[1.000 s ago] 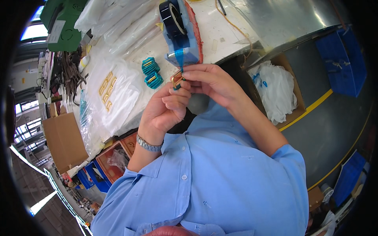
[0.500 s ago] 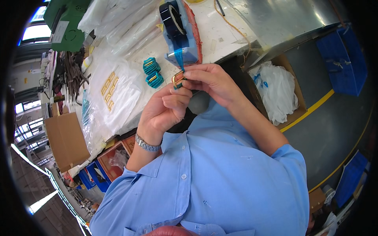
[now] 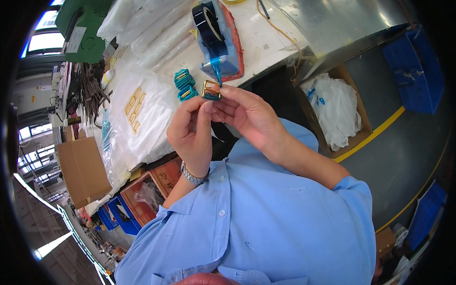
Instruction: Applying protective blue tape to metal buckles on a workbench.
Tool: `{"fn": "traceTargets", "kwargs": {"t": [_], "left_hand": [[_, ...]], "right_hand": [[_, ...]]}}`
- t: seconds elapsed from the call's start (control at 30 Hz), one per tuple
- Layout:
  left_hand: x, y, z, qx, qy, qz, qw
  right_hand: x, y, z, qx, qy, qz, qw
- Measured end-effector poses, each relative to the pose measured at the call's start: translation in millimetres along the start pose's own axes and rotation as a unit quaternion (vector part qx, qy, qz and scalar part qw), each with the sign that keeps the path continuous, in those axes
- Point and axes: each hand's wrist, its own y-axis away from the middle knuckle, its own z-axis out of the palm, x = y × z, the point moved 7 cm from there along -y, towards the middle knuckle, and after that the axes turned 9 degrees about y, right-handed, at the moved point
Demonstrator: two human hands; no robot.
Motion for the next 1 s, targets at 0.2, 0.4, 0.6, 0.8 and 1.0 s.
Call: {"fn": "traceTargets", "kwargs": {"t": [0.2, 0.4, 0.6, 0.8, 1.0], "left_hand": [[7.8, -5.5, -4.8, 0.048, -0.097, 0.015, 0.994], [24.4, -20.1, 2.7, -0.004, -0.167, 0.044, 0.985], [7.0, -44.0, 7.4, -0.072, -0.141, -0.07, 0.985], [-12.5, -57.7, 4.4, -0.127, -0.119, -0.161, 0.971], [-16.7, -56.9, 1.8, -0.144, -0.104, -0.205, 0.963]], "right_hand": [[8.0, 11.2, 11.3, 0.043, -0.059, 0.033, 0.997], [26.1, 16.9, 10.6, 0.031, -0.105, 0.067, 0.992], [34.5, 14.8, 0.0, 0.046, -0.16, 0.08, 0.983], [14.3, 6.7, -16.3, 0.017, -0.095, 0.108, 0.989], [-22.5, -17.7, -29.3, -0.008, 0.18, -0.006, 0.984]]}}
